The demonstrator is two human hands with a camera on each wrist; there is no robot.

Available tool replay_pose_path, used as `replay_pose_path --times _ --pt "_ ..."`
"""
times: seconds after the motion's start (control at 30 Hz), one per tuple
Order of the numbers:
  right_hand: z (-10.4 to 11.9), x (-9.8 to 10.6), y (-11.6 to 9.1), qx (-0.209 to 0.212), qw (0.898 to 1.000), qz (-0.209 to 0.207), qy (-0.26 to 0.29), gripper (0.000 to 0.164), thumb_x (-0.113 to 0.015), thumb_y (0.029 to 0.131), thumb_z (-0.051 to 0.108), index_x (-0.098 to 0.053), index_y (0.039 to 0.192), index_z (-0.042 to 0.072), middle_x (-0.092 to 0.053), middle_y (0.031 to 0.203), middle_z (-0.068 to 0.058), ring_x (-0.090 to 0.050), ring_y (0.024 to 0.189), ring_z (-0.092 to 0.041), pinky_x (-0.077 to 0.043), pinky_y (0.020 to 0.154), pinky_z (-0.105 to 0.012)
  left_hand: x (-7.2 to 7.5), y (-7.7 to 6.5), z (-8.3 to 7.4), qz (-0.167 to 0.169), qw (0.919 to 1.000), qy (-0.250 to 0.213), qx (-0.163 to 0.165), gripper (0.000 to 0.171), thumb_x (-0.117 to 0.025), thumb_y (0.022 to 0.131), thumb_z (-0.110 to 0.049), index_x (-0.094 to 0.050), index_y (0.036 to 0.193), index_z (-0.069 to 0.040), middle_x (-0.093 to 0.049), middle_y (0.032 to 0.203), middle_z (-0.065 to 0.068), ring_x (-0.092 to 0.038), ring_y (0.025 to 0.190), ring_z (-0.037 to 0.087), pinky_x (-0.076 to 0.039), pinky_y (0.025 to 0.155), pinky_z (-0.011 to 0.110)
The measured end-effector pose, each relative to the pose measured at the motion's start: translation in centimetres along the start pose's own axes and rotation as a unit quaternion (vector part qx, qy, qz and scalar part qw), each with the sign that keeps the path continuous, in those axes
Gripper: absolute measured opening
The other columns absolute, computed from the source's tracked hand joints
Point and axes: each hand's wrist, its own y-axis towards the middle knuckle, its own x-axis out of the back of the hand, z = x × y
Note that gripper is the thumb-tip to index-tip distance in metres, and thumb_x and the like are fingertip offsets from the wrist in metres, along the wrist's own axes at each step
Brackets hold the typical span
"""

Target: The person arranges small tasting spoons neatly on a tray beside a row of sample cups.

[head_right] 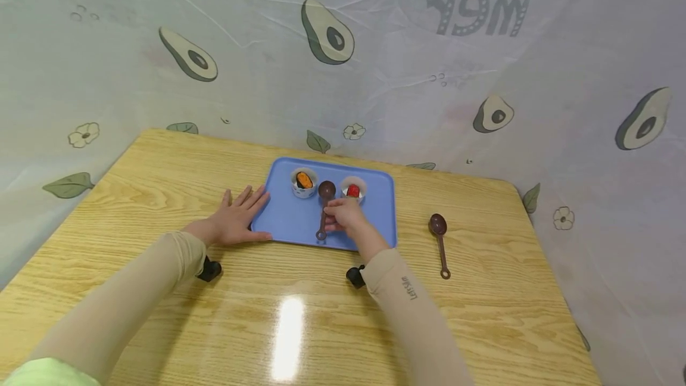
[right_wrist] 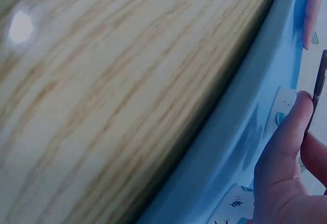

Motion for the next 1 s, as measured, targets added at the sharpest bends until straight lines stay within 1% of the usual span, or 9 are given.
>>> replay_pose_path --times 0.13,0.2,0.27,0.4,0.67,0.77,0.93,0.97,1.0 --pt "0.3 -0.2 -0.6 -0.012 1.0 0.0 0.007 0.039 -0.049 0.096 0.005 -0.045 0.133 -0.007 -0.057 0.087 -0.005 -0.055 0.064 -0.01 -0.054 0.059 -0.023 -0.2 0.1 0.1 -0.001 1.0 0.001 -0.004 0.102 -0.048 0.082 -0.07 -0.008 0.151 -0.007 -0.001 0.159 0.013 0.002 0.145 0.039 0.006 0.107 0.067" --pt "0.1 -0.3 -0.3 -0.017 1.0 -0.002 0.007 0.039 -0.049 0.096 0.005 -0.046 0.134 -0.005 -0.056 0.089 -0.004 -0.055 0.064 -0.01 -0.054 0.059 -0.023 -0.3 0.1 0.1 0.001 1.0 0.001 -0.002 0.102 -0.047 0.082 -0.071 -0.008 0.152 -0.008 0.0 0.159 0.012 0.003 0.145 0.039 0.007 0.107 0.067" --pt "-0.1 -0.4 0.0 -0.018 1.0 -0.006 0.005 0.039 -0.049 0.096 0.005 -0.046 0.134 -0.005 -0.057 0.092 -0.006 -0.055 0.065 -0.01 -0.054 0.059 -0.023 -0.3 0.1 0.1 0.002 1.0 -0.003 0.0 0.102 -0.048 0.082 -0.07 -0.007 0.152 -0.008 0.0 0.159 0.011 0.003 0.145 0.038 0.007 0.107 0.066" --pt "-0.4 -0.6 0.4 -0.017 1.0 -0.02 0.003 0.037 -0.049 0.096 0.004 -0.048 0.131 -0.005 -0.057 0.096 -0.008 -0.055 0.065 -0.01 -0.053 0.058 -0.022 -0.5 0.2 0.2 0.006 1.0 0.003 0.004 0.1 -0.046 0.083 -0.07 -0.005 0.152 -0.011 0.002 0.159 0.009 0.005 0.145 0.036 0.008 0.108 0.065" --pt "-0.6 -0.8 0.4 -0.014 0.999 -0.035 -0.005 0.035 -0.05 0.095 0.001 -0.05 0.129 -0.007 -0.056 0.086 -0.006 -0.054 0.062 -0.01 -0.053 0.056 -0.022 -0.2 0.1 0.2 0.007 1.0 0.007 0.002 0.102 -0.047 0.082 -0.071 -0.006 0.152 -0.009 0.001 0.159 0.011 0.004 0.145 0.037 0.006 0.108 0.066" --pt "-0.6 -0.8 0.4 -0.013 0.999 -0.035 -0.009 0.035 -0.049 0.095 0.002 -0.049 0.129 -0.007 -0.056 0.085 -0.006 -0.054 0.063 -0.01 -0.053 0.056 -0.022 -0.1 0.0 0.1 0.004 1.0 0.006 0.0 0.101 -0.049 0.083 -0.068 -0.008 0.152 -0.008 0.0 0.159 0.011 0.003 0.145 0.038 0.006 0.107 0.067" --pt "-0.7 -1.0 0.6 -0.01 0.999 -0.033 -0.016 0.034 -0.05 0.095 0.002 -0.05 0.128 -0.007 -0.056 0.085 -0.007 -0.054 0.064 -0.011 -0.054 0.058 -0.024 0.0 0.0 0.0 0.004 0.9999 0.009 0.003 0.099 -0.049 0.084 -0.067 -0.008 0.152 -0.008 0.0 0.159 0.011 0.003 0.145 0.037 0.006 0.108 0.067" --pt "-0.8 -1.0 0.9 -0.007 0.999 -0.034 -0.019 0.033 -0.05 0.095 0.002 -0.05 0.127 -0.007 -0.057 0.086 -0.009 -0.055 0.064 -0.012 -0.055 0.06 -0.026 0.0 0.0 0.0 0.004 1.0 0.008 0.002 0.099 -0.049 0.084 -0.067 -0.008 0.152 -0.008 0.0 0.159 0.011 0.003 0.145 0.037 0.006 0.107 0.067" --pt "-1.6 -0.7 2.0 0.005 1.0 -0.026 -0.015 0.032 -0.052 0.094 0.002 -0.052 0.124 -0.007 -0.058 0.085 -0.01 -0.057 0.064 -0.014 -0.056 0.059 -0.028 0.0 0.0 0.0 0.004 1.0 0.008 0.003 0.099 -0.049 0.084 -0.067 -0.008 0.152 -0.008 0.0 0.159 0.011 0.003 0.145 0.037 0.006 0.108 0.067"
